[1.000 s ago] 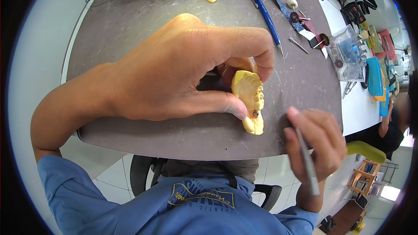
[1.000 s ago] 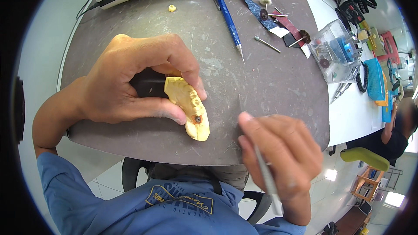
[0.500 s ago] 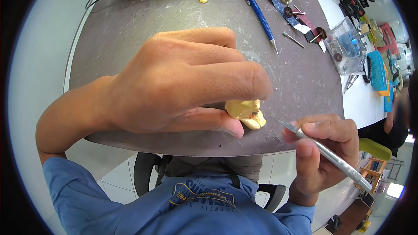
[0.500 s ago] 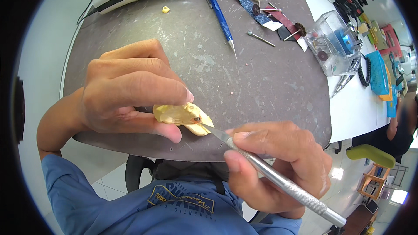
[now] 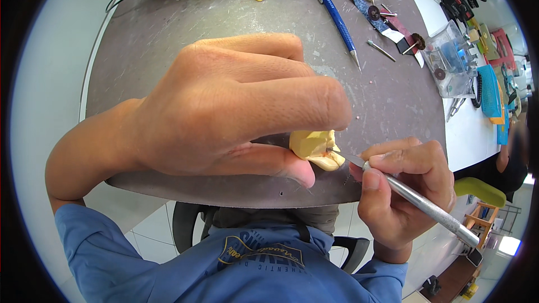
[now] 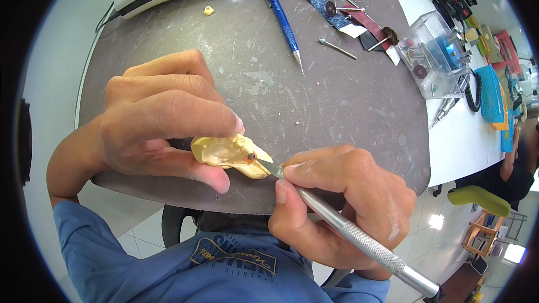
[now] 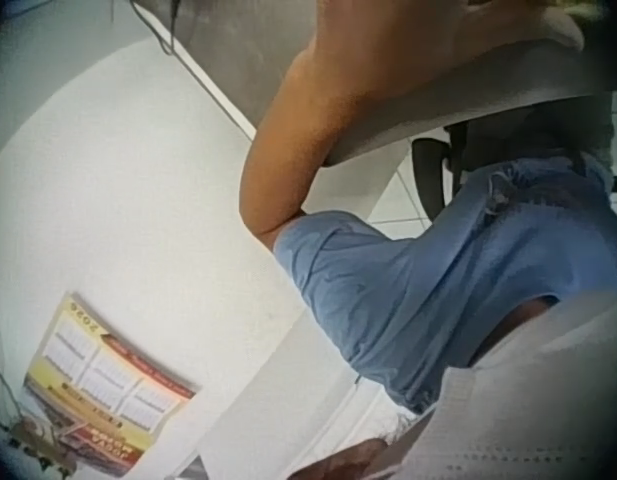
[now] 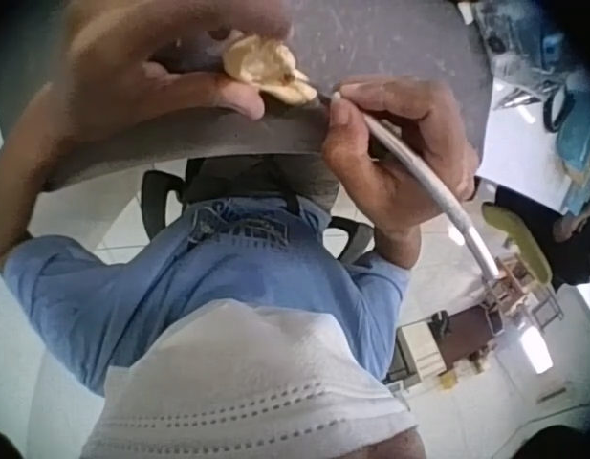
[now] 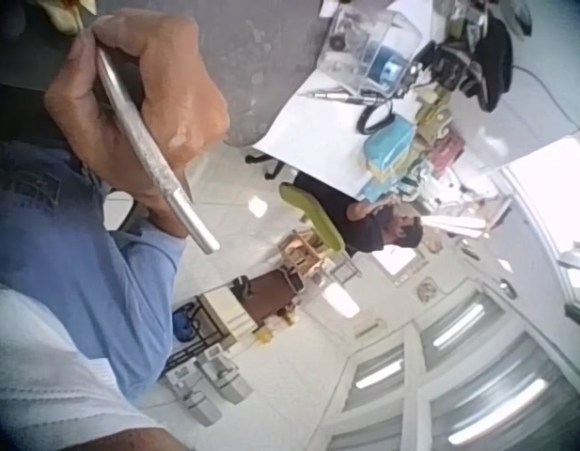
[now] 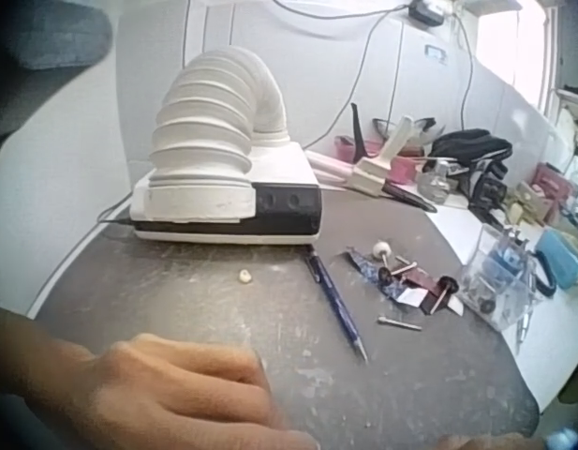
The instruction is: Using a scalpel and a rotary micro-motor tool to refine and adjust a dental plaster model and prosthetic components.
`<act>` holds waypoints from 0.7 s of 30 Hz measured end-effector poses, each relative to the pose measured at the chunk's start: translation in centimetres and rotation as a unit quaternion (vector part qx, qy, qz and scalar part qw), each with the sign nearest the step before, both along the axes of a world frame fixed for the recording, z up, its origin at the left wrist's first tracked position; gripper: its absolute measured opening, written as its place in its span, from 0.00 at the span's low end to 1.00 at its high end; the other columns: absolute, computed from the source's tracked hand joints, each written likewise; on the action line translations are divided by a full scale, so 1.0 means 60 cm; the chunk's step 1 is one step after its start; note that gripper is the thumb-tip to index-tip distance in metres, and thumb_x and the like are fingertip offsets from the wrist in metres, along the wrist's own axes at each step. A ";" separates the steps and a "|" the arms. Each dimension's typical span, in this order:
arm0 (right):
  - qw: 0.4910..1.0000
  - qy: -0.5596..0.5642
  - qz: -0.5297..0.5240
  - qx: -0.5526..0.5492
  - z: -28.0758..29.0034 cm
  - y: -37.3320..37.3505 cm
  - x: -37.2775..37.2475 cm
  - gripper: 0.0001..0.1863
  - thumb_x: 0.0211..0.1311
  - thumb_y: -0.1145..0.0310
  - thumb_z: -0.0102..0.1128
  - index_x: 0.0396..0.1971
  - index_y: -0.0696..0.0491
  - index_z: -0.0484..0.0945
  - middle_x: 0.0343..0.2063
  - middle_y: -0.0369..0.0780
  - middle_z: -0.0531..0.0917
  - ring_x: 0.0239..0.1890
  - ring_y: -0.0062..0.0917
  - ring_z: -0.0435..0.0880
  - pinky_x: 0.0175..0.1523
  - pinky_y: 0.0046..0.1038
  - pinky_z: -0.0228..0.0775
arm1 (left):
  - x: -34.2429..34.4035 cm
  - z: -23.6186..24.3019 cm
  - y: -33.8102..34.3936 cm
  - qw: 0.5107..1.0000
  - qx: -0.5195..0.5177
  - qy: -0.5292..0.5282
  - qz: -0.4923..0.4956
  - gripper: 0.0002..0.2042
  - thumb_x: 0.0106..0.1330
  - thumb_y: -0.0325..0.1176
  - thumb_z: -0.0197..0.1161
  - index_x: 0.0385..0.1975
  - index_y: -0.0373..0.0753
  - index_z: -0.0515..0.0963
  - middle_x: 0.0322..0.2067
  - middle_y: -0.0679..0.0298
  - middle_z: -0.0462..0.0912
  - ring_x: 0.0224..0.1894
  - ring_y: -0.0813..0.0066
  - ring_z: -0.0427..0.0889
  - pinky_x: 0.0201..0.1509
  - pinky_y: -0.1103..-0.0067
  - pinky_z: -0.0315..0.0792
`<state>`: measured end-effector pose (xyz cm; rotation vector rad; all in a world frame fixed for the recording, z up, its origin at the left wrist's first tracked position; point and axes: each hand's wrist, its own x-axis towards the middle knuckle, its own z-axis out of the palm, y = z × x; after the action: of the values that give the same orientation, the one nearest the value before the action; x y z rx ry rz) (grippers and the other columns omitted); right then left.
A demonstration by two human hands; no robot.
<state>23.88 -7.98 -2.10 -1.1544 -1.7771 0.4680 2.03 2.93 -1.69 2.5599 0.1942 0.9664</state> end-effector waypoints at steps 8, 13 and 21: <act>0.996 -0.088 0.012 0.014 0.032 0.004 -0.009 0.08 0.49 0.79 0.64 0.28 0.59 0.74 0.24 0.47 0.83 0.22 0.20 0.81 0.29 0.18 0.74 | -0.004 0.010 -0.004 0.998 -0.047 0.032 0.026 0.24 0.42 0.41 0.80 0.37 0.34 0.80 0.26 0.63 0.83 0.25 0.72 0.77 0.24 0.81 0.68; 0.999 -0.045 0.022 0.009 0.024 -0.001 -0.013 0.10 0.49 0.84 0.64 0.31 0.59 0.76 0.27 0.51 0.84 0.26 0.24 0.84 0.32 0.21 0.76 | -0.007 0.013 -0.002 0.990 -0.131 0.041 0.021 0.23 0.42 0.36 0.81 0.36 0.32 0.80 0.28 0.61 0.84 0.27 0.72 0.81 0.28 0.80 0.72; 0.994 0.056 0.075 -0.047 0.010 0.011 0.008 0.09 0.53 0.81 0.66 0.33 0.60 0.76 0.31 0.53 0.84 0.33 0.29 0.86 0.39 0.22 0.77 | -0.011 0.010 0.003 0.975 -0.209 0.075 0.013 0.19 0.47 0.30 0.78 0.37 0.34 0.76 0.35 0.57 0.87 0.35 0.71 0.85 0.39 0.80 0.76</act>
<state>24.36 -7.33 -1.52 -1.0420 -1.7666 0.6992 1.35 3.14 -1.09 2.2411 0.4264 0.6566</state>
